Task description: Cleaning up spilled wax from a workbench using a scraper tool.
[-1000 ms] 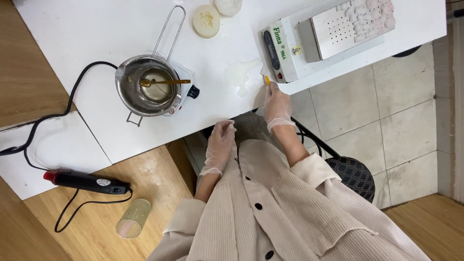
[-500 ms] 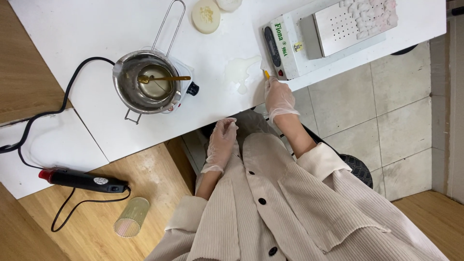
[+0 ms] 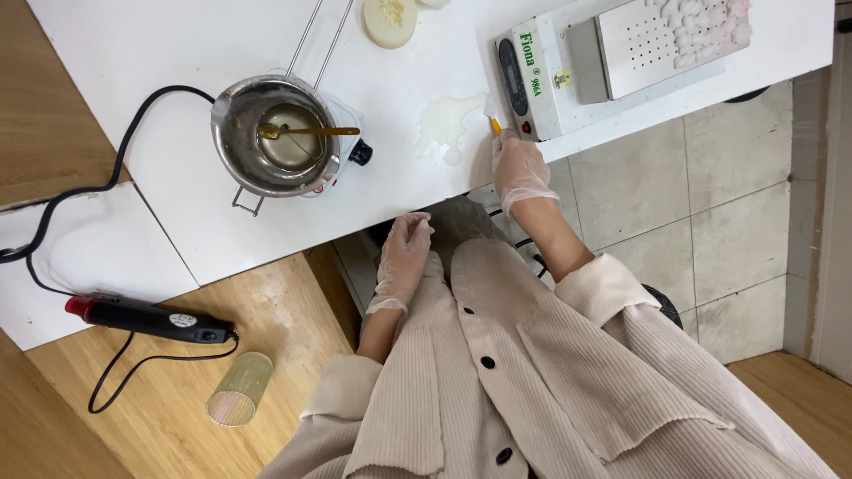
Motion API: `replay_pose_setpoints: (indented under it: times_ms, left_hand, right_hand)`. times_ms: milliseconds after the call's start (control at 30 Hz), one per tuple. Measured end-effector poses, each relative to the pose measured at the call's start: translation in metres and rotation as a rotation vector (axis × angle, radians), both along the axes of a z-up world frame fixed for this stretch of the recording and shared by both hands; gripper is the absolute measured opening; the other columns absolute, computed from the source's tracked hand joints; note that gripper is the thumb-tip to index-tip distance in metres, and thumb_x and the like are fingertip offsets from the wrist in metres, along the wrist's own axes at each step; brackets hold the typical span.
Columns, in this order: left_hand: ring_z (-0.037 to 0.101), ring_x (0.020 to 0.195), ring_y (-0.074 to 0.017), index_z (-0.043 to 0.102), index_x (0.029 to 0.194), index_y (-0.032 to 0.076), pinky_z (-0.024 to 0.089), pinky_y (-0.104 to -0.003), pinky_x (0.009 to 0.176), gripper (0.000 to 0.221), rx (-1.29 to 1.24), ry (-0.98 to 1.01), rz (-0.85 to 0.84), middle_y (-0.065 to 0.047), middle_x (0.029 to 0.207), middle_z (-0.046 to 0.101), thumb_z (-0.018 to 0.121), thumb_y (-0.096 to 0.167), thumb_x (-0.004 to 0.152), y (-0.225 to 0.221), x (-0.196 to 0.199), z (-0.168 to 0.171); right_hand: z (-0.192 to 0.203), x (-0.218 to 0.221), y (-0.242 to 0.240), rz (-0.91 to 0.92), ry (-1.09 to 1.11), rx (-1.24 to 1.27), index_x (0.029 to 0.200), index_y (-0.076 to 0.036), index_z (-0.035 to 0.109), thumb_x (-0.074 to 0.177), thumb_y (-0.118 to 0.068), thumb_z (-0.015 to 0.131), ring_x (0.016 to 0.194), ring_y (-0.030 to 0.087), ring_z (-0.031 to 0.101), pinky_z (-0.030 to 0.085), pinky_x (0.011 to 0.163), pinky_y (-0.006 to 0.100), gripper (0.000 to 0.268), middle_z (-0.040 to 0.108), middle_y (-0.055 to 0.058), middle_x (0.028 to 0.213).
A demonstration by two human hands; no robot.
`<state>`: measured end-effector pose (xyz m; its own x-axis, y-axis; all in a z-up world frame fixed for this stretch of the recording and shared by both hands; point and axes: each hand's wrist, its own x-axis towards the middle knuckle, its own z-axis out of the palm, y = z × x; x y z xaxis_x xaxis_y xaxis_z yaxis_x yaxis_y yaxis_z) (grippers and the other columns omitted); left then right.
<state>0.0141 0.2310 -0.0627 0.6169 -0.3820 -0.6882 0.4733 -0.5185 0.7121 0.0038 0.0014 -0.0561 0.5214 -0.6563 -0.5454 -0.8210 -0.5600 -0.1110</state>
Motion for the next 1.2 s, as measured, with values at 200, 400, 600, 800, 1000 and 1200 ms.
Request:
replay_pose_setpoints:
  times_ms: [200, 400, 600, 800, 1000, 1200]
  left_hand:
    - [0.072, 0.104, -0.0170, 0.067, 0.120, 0.006, 0.053, -0.031, 0.095, 0.033, -0.011, -0.001, -0.013, -0.009, 0.110, 0.074, 0.055, 0.029, 0.099, -0.001, 0.002, -0.002]
    - [0.071, 0.102, -0.0179, 0.067, 0.119, 0.007, 0.052, -0.032, 0.094, 0.032, 0.021, -0.059, -0.044, -0.009, 0.110, 0.073, 0.055, 0.029, 0.099, -0.003, 0.004, 0.004]
    - [0.069, 0.088, -0.0206, 0.062, 0.119, 0.007, 0.055, -0.035, 0.085, 0.023, 0.038, -0.475, -0.190, -0.008, 0.103, 0.069, 0.057, 0.021, 0.101, -0.022, 0.020, -0.010]
    - [0.067, 0.098, -0.0254, 0.062, 0.121, 0.009, 0.053, -0.040, 0.087, 0.020, 0.014, -0.896, -0.297, -0.009, 0.107, 0.068, 0.059, 0.014, 0.101, -0.079, 0.066, -0.007]
    - [0.052, 0.135, -0.0301, 0.056, 0.141, 0.010, 0.041, -0.045, 0.111, 0.047, -0.058, -1.031, -0.497, -0.010, 0.139, 0.060, 0.054, 0.001, 0.095, -0.128, 0.105, -0.040]
    - [0.032, 0.152, -0.0291, 0.051, 0.150, 0.016, 0.021, -0.051, 0.125, 0.058, -0.041, -1.053, -0.741, -0.004, 0.157, 0.048, 0.050, -0.001, 0.095, -0.157, 0.115, -0.055]
  right_hand:
    - [-0.006, 0.003, -0.003, 0.010, -0.007, -0.020, 0.128, -0.006, 0.065, 0.108, -0.033, 0.043, 0.096, 0.039, 0.071, 0.056, 0.086, 0.051, 0.040, 0.073, 0.023, 0.101]
    - [-0.005, -0.007, -0.002, 0.043, 0.034, -0.049, 0.119, -0.006, 0.067, 0.109, -0.035, 0.044, 0.093, 0.039, 0.073, 0.058, 0.084, 0.051, 0.039, 0.074, 0.022, 0.097]
    - [-0.026, -0.019, -0.006, 0.039, -0.086, -0.095, 0.120, -0.003, 0.065, 0.108, -0.028, 0.048, 0.095, 0.043, 0.071, 0.056, 0.084, 0.052, 0.033, 0.073, 0.025, 0.099]
    - [-0.027, -0.017, 0.002, -0.079, -0.238, -0.085, 0.119, 0.003, 0.062, 0.101, -0.018, 0.050, 0.096, 0.045, 0.070, 0.056, 0.084, 0.052, 0.030, 0.071, 0.029, 0.102]
    - [-0.027, -0.002, 0.007, -0.241, -0.216, -0.090, 0.116, -0.002, 0.063, 0.110, -0.028, 0.042, 0.094, 0.047, 0.070, 0.056, 0.082, 0.054, 0.034, 0.072, 0.028, 0.097]
    - [-0.047, 0.001, -0.003, -0.269, -0.202, -0.124, 0.111, -0.005, 0.066, 0.108, -0.032, 0.044, 0.095, 0.047, 0.069, 0.054, 0.082, 0.056, 0.035, 0.072, 0.028, 0.096]
